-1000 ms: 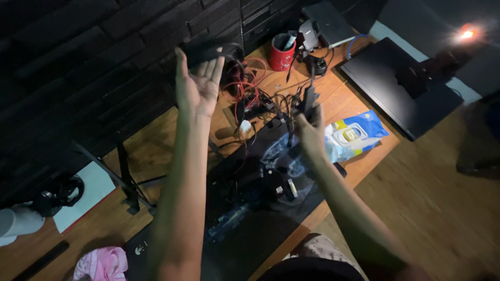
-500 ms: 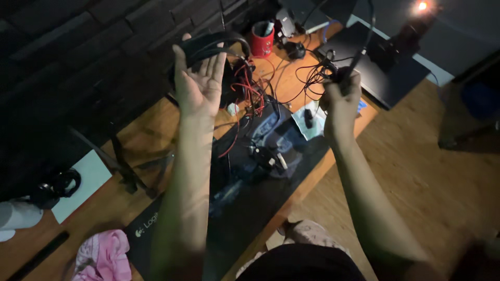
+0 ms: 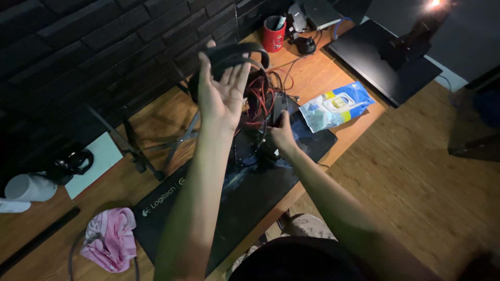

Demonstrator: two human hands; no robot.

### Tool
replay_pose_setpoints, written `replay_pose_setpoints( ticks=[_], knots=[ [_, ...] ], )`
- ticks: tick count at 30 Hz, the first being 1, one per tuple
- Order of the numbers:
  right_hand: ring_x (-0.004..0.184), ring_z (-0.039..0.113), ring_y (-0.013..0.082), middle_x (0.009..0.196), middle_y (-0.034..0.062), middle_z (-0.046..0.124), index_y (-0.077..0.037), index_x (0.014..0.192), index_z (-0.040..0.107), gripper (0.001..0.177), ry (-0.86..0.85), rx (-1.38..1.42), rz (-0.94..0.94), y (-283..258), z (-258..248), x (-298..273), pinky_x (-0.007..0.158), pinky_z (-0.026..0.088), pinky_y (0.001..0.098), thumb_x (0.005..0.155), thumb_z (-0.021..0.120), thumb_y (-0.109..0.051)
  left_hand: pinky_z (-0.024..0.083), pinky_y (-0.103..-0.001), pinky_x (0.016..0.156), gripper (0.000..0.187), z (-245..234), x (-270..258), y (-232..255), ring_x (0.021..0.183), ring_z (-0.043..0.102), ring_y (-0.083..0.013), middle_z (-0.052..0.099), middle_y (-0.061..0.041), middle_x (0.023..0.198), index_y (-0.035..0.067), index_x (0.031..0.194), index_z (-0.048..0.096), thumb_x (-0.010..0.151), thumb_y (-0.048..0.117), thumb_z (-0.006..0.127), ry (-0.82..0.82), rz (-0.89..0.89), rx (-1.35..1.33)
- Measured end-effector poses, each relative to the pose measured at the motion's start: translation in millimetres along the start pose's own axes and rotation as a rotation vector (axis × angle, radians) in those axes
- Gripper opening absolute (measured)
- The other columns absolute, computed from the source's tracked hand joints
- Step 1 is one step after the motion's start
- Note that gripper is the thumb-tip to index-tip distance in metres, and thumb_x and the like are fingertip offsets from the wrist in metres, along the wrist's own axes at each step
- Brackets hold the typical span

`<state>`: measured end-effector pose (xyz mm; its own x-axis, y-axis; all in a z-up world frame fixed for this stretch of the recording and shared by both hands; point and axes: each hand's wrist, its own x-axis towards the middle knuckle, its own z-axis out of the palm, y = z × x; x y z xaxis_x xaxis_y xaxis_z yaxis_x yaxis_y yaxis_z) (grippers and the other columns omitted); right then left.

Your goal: The person clears a cluttered desk by moving cables, a headset, and a red cup aside. They then use a small brush to sweep the mousepad and surrounding desk surface, and finally wipe the area with a cloth.

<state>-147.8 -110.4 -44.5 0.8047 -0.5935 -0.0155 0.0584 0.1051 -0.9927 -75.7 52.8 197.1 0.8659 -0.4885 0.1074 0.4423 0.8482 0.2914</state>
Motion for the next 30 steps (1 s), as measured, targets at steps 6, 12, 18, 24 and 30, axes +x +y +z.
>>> replay_pose_setpoints(
  ticks=[6,12,18,24,30],
  knots=[
    [0.084,0.070,0.0192,0.098,0.0108,0.074,-0.001,0.106,0.067,0.033,-0.166,-0.110,0.180,31.5,23.7,22.9,0.068,0.057,0.0302,0.078,0.082,0.006,0.047,-0.046,0.114,0.058,0.0,-24.5,11.3,0.136,0.057,-0.0339,0.051,-0.026,0.147,0.018,0.157,0.039,0.106,0.044,0.051,-0.047,0.071,0.119],
    [0.084,0.072,0.0200,0.100,0.0102,0.076,-0.003,0.119,0.071,0.027,-0.288,-0.040,0.239,100.6,54.9,65.5,0.067,0.057,0.0315,0.100,0.053,-0.010,0.046,-0.046,0.112,0.062,-1.7,-29.4,29.2,0.135,0.056,-0.0345,0.050,-0.025,0.145,0.018,0.155,0.040,0.102,0.045,0.056,0.067,0.086,0.119],
    [0.094,0.072,0.0262,0.109,0.0095,0.072,-0.007,0.126,0.059,0.049,-0.530,-0.271,-0.056,109.0,64.7,60.0,0.071,0.059,0.0408,0.080,0.071,-0.021,0.044,-0.047,0.112,0.066,-13.1,-33.5,39.1,0.136,0.054,-0.0345,0.054,-0.024,0.145,0.019,0.156,0.043,0.099,0.046,0.063,0.102,0.130,0.202],
    [0.090,0.071,0.0292,0.104,0.0115,0.067,-0.007,0.130,0.056,0.048,-0.438,0.321,0.269,143.9,76.5,61.7,0.074,0.065,0.0456,0.092,0.068,-0.033,0.045,-0.046,0.113,0.061,-21.1,-34.8,50.2,0.134,0.059,-0.0304,0.059,-0.019,0.140,0.022,0.152,0.046,0.098,0.042,0.064,0.127,0.096,0.054],
    [0.106,0.069,0.0214,0.124,0.0061,0.068,-0.018,0.142,0.050,0.054,-0.661,0.603,0.222,150.6,79.7,74.3,0.085,0.057,0.0413,0.095,0.067,-0.037,0.043,-0.048,0.116,0.053,-16.3,-42.9,55.7,0.137,0.054,-0.0310,0.056,-0.016,0.135,0.020,0.156,0.048,0.107,0.038,0.058,0.143,0.106,0.056]
  ],
)
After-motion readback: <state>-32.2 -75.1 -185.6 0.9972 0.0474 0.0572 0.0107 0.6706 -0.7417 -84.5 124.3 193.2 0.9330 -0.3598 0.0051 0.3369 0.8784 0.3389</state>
